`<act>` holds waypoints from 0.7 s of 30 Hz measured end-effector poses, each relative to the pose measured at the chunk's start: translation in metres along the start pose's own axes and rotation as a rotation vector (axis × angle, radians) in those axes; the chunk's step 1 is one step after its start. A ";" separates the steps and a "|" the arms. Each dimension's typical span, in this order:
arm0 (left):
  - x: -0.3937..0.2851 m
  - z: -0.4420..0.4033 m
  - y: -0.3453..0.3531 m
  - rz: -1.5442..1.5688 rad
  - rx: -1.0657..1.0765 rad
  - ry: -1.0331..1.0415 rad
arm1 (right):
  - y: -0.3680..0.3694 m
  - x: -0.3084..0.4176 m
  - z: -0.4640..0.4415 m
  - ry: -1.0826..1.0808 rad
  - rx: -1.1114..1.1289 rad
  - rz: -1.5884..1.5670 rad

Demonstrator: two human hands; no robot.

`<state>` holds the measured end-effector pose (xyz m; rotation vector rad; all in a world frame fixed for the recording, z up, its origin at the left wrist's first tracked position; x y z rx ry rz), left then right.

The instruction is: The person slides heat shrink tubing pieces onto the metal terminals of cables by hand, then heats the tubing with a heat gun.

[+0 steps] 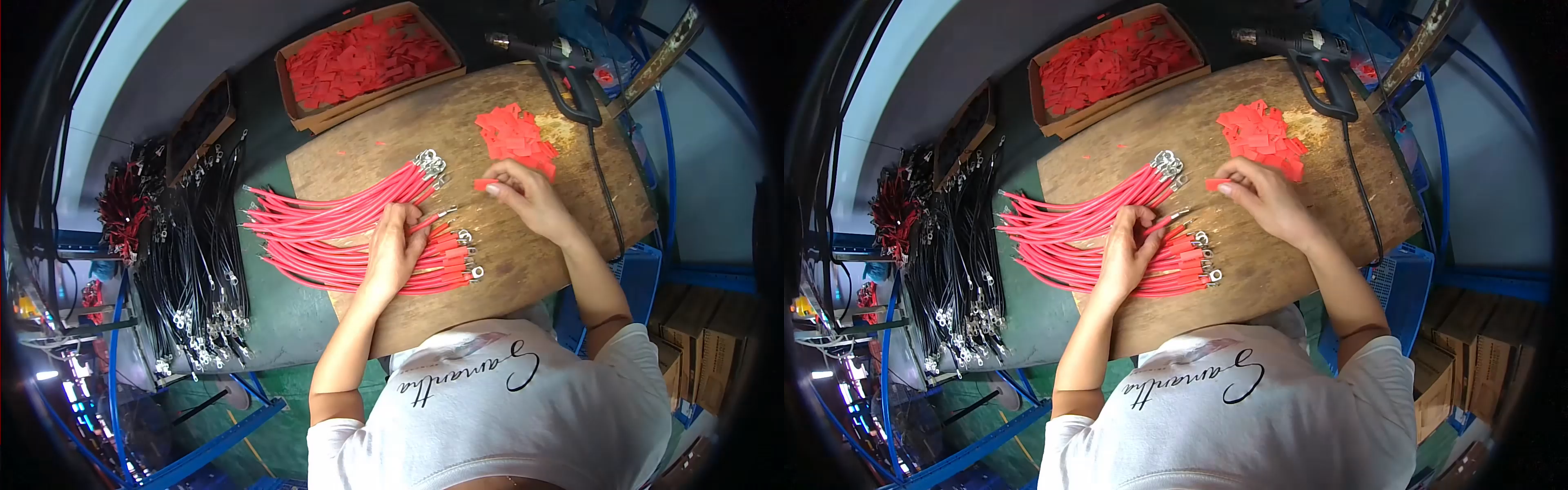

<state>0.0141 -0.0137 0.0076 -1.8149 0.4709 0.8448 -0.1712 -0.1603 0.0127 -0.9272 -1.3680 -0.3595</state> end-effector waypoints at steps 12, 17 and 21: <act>0.009 -0.003 -0.007 0.148 0.146 0.012 | 0.012 -0.009 -0.004 0.024 0.194 -0.178; 0.010 -0.003 -0.008 0.191 0.185 -0.044 | 0.015 -0.009 -0.004 0.032 0.227 -0.224; 0.014 -0.002 -0.007 0.217 0.184 -0.046 | 0.019 -0.004 -0.005 0.024 0.234 -0.243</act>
Point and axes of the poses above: each hand's wrist, its own z-axis away from the middle knuckle, its own y-axis out of the palm, x = y × z, the point moved 1 cm from there along -z, towards the middle knuckle, and after that the axes turned 4 degrees about -x, right-handed, at the moved point
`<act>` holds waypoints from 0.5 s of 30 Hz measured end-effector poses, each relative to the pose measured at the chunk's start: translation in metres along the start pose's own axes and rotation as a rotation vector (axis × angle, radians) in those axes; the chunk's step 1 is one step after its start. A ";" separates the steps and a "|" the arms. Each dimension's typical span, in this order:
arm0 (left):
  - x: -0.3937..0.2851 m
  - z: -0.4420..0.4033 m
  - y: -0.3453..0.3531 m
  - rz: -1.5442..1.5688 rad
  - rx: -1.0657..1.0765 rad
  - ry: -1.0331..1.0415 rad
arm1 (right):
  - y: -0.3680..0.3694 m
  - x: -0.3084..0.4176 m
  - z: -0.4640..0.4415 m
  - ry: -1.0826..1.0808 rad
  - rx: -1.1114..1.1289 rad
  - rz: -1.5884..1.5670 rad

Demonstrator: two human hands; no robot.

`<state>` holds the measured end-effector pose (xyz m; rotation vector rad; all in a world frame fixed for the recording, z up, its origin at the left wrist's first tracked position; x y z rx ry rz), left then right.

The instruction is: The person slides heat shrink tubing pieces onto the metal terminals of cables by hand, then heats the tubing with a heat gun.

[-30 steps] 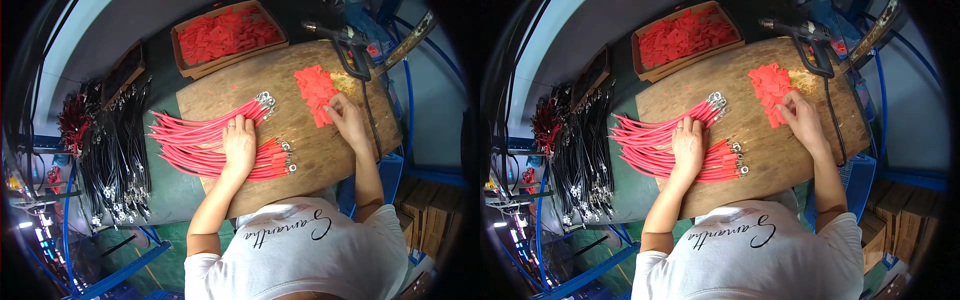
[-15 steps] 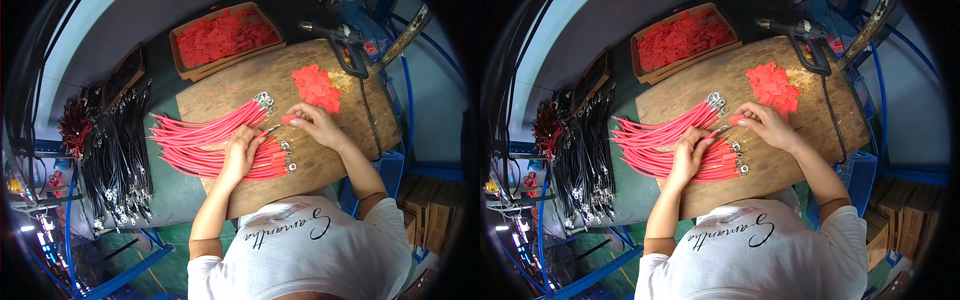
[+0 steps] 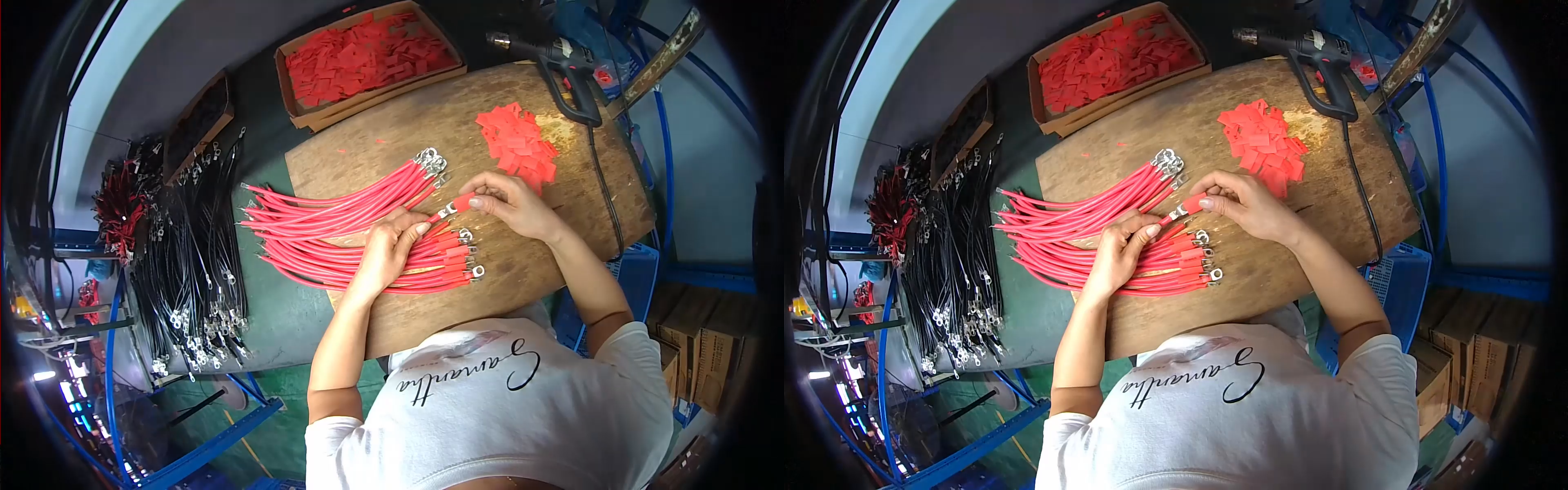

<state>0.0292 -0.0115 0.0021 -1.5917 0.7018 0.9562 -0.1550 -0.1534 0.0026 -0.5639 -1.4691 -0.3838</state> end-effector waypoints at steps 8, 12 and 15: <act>0.000 0.001 0.001 0.056 0.027 -0.038 | 0.019 0.002 -0.009 -0.270 0.063 0.337; 0.000 0.002 0.000 0.099 0.031 -0.064 | 0.020 0.010 -0.010 -0.294 0.146 0.345; 0.000 0.002 -0.001 0.102 0.034 -0.066 | 0.021 0.006 -0.011 -0.357 0.128 0.355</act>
Point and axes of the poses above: each hand's wrist, its own z-axis away from the middle knuckle, its own y-axis out of the palm, x = y × z, the point moved 1 cm from there along -z, towards the middle knuckle, and after that the axes turned 4 degrees about -x, right-handed, at the moved point
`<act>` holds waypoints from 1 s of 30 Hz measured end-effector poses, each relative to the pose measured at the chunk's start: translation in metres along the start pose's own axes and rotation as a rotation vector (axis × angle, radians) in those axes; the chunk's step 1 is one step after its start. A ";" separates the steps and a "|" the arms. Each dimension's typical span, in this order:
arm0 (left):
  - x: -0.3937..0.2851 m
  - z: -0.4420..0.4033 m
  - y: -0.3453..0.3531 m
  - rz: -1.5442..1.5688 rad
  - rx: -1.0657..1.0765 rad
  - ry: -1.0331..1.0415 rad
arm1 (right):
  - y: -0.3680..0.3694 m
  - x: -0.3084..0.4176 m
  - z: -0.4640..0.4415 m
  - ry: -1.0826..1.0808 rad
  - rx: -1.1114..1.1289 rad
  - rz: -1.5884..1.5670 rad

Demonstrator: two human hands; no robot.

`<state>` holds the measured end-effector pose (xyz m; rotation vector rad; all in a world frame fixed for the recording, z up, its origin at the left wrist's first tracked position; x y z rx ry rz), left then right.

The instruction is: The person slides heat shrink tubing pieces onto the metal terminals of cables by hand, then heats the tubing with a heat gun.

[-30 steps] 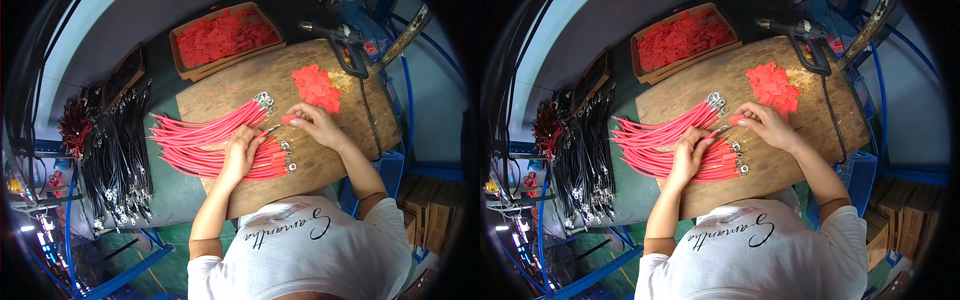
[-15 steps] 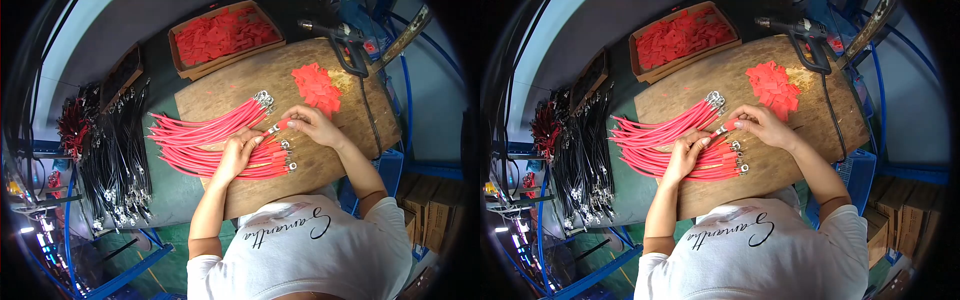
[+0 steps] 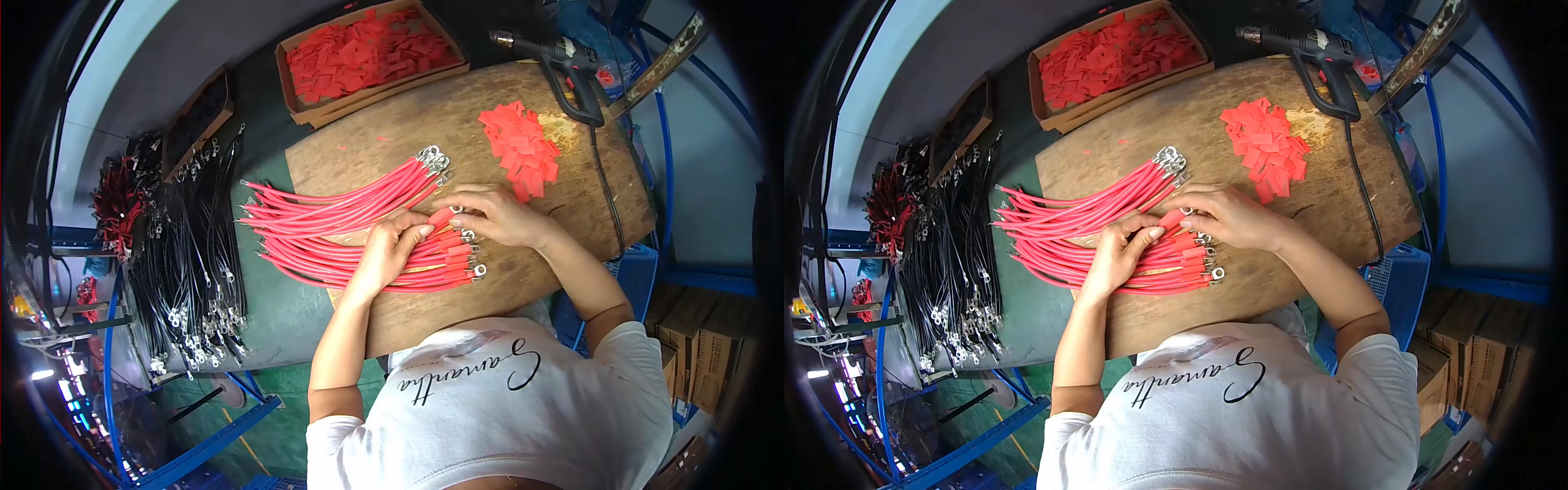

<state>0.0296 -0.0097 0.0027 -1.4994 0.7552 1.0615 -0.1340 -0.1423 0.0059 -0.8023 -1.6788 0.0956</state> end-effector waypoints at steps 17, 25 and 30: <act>-0.010 0.005 0.011 -0.581 -0.194 0.200 | -0.056 -0.034 0.022 0.270 -0.418 0.739; 0.005 -0.026 0.029 -1.115 -0.214 0.248 | -0.054 -0.035 0.020 0.228 -0.442 0.715; 0.002 -0.019 0.022 -1.087 -0.235 0.345 | -0.058 -0.022 0.023 0.449 -0.343 0.323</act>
Point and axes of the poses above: each hand's wrist, its own z-axis away from the middle knuckle, its own y-axis out of the palm, x = y × z, the point moved 1 cm from there along -z, towards the middle knuckle, and after that the axes turned 4 degrees about -x, right-handed, at the moved point
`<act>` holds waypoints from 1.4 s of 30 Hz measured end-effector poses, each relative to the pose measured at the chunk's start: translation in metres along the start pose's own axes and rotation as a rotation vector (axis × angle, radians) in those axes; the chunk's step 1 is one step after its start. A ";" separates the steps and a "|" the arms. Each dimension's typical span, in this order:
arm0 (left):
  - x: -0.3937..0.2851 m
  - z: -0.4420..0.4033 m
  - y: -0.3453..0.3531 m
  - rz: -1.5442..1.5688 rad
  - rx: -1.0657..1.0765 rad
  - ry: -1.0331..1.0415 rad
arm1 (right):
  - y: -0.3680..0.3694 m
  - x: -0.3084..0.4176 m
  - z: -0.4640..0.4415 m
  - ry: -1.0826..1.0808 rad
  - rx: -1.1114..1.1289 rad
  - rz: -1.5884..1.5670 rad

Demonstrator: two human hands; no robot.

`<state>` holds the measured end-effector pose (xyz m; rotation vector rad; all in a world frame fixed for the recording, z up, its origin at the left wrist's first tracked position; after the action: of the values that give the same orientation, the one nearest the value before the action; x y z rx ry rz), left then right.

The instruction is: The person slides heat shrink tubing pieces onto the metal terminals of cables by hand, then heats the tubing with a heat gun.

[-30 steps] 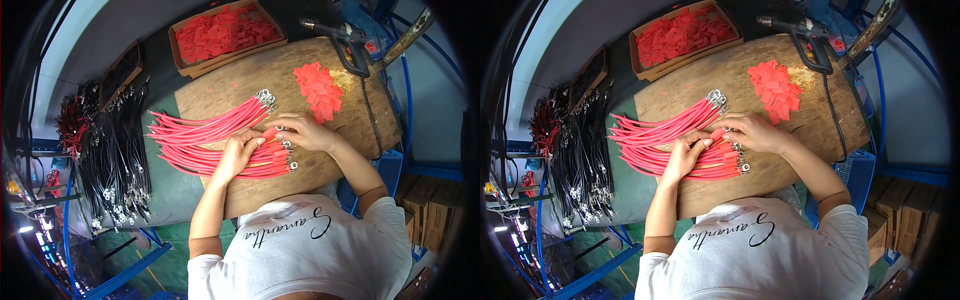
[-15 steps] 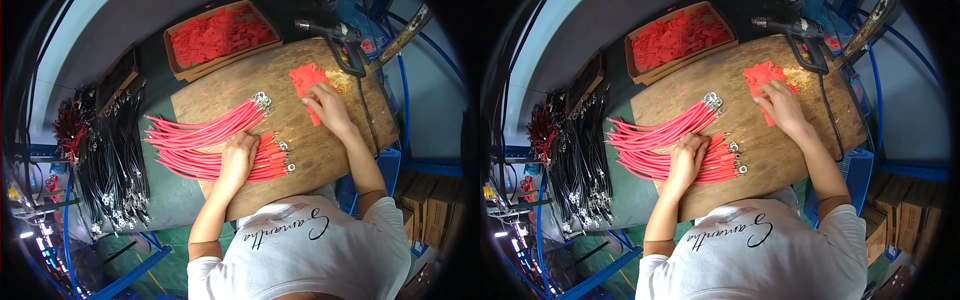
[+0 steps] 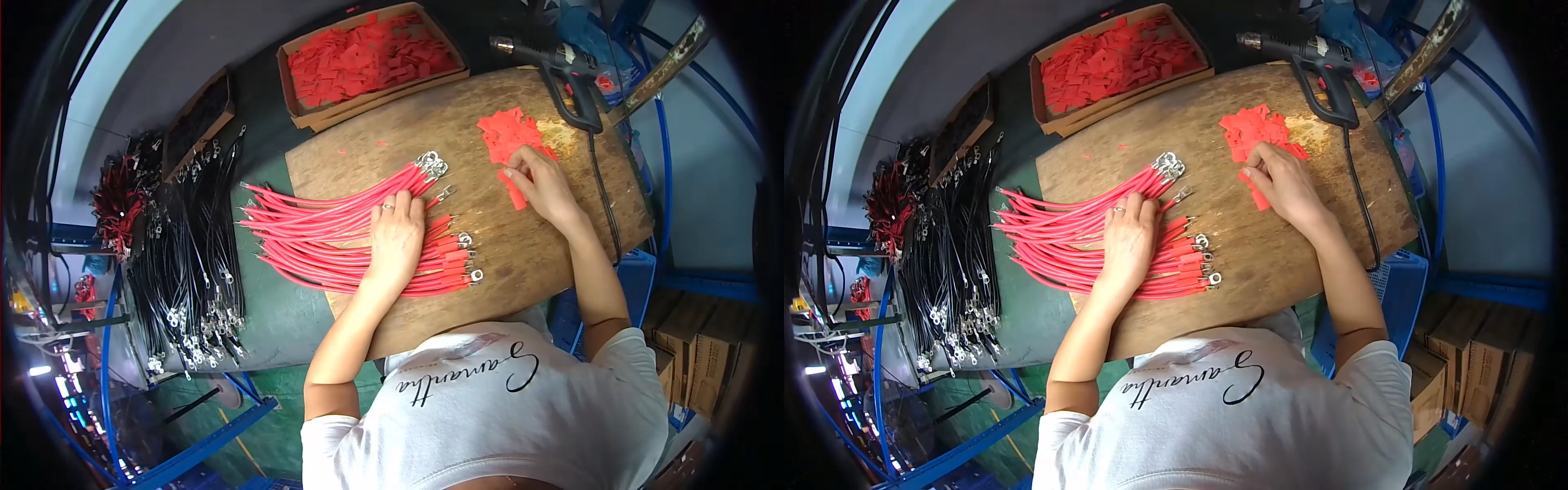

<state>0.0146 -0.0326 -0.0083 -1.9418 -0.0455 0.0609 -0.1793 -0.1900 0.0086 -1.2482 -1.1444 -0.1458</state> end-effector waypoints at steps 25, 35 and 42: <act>0.011 0.012 -0.030 0.907 0.161 -0.339 | 0.044 0.033 0.012 -0.030 0.314 -0.628; 0.010 0.012 -0.030 0.912 0.144 -0.328 | 0.049 0.043 0.013 -0.293 0.309 -0.343; 0.011 0.014 -0.025 0.947 0.166 -0.375 | 0.051 0.042 0.010 -0.357 0.339 -0.316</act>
<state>0.0246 -0.0100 0.0102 -1.6090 0.6124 1.0157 -0.1321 -0.1423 0.0046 -0.8040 -1.6000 0.0393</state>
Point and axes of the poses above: each hand's wrist, its own z-axis away from the middle knuckle, its own y-axis out of the palm, x = y × z, the point moved 1 cm from there along -z, towards the middle knuckle, and after that the axes turned 4 degrees about -x, right-handed, at the moved point
